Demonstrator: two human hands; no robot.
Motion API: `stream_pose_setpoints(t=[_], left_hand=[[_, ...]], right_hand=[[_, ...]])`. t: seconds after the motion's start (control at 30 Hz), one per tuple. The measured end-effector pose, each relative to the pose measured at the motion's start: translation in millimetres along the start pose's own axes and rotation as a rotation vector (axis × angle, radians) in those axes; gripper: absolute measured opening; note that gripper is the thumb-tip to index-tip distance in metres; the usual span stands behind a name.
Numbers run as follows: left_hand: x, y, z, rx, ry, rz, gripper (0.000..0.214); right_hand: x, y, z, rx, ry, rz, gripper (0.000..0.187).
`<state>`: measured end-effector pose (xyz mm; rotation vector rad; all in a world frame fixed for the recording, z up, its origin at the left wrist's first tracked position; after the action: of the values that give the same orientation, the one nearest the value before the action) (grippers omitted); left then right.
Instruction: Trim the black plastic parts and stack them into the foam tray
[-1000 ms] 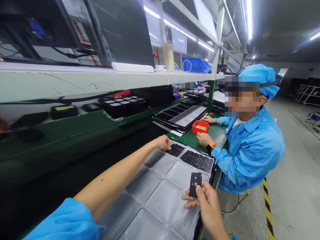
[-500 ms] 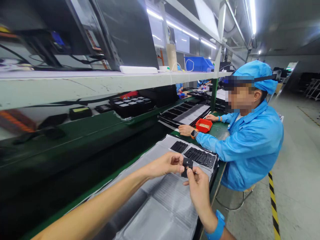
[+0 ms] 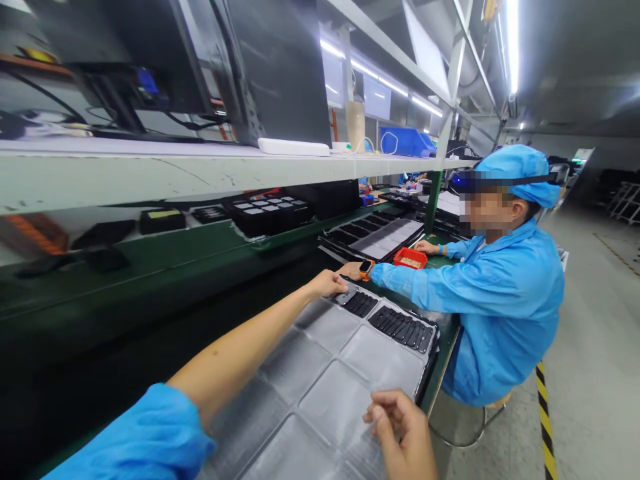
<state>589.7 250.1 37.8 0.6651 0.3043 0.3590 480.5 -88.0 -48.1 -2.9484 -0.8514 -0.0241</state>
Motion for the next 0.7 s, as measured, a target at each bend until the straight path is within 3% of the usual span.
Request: stream_pose_setpoints(t=[0.13,0.23,0.4,0.47,0.53,0.63,0.7], left_hand=[[8,-15.2,-3,0.082,0.062,-0.01,0.036],[6,-15.2,-1,0.143,0.087,0.0,0.037],[-26,-10.7,27,0.153,-0.01,0.024,0.034],[-61,-17.5,43,0.115,-0.101,-0.018,0.027],[-113,-30.1,57,0.056,-0.201,-0.092,0.018],[-217,-53.9,63,-0.075,-0.302,-0.212,0.02],[-291,-72.2,59,-0.169,-0.298,-0.235,0.018]], right_hand=[[-8,-2,6,-0.018,0.055,0.024,0.051],[-10,-8,1,-0.057,0.162,0.017,0.045],[-19,-16,-19,-0.058,0.347,0.036,0.035],[-24,-16,-34,-0.028,0.384,0.047,0.032],[-30,-16,-53,0.025,0.433,0.029,0.033],[-44,-22,-86,0.167,0.57,-0.093,0.035],[-60,-34,-106,0.307,0.668,-0.221,0.035]])
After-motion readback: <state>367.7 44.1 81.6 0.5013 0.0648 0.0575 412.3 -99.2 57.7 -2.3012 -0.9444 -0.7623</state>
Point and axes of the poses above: each hand's wrist, its own x-axis towards the middle knuckle, its own y-axis out of the back of the hand, z = x × y, the point moved 3 cm from there along x, towards the middle knuckle, and after that the axes turned 2 degrees about -y, right-handed, at the moved point
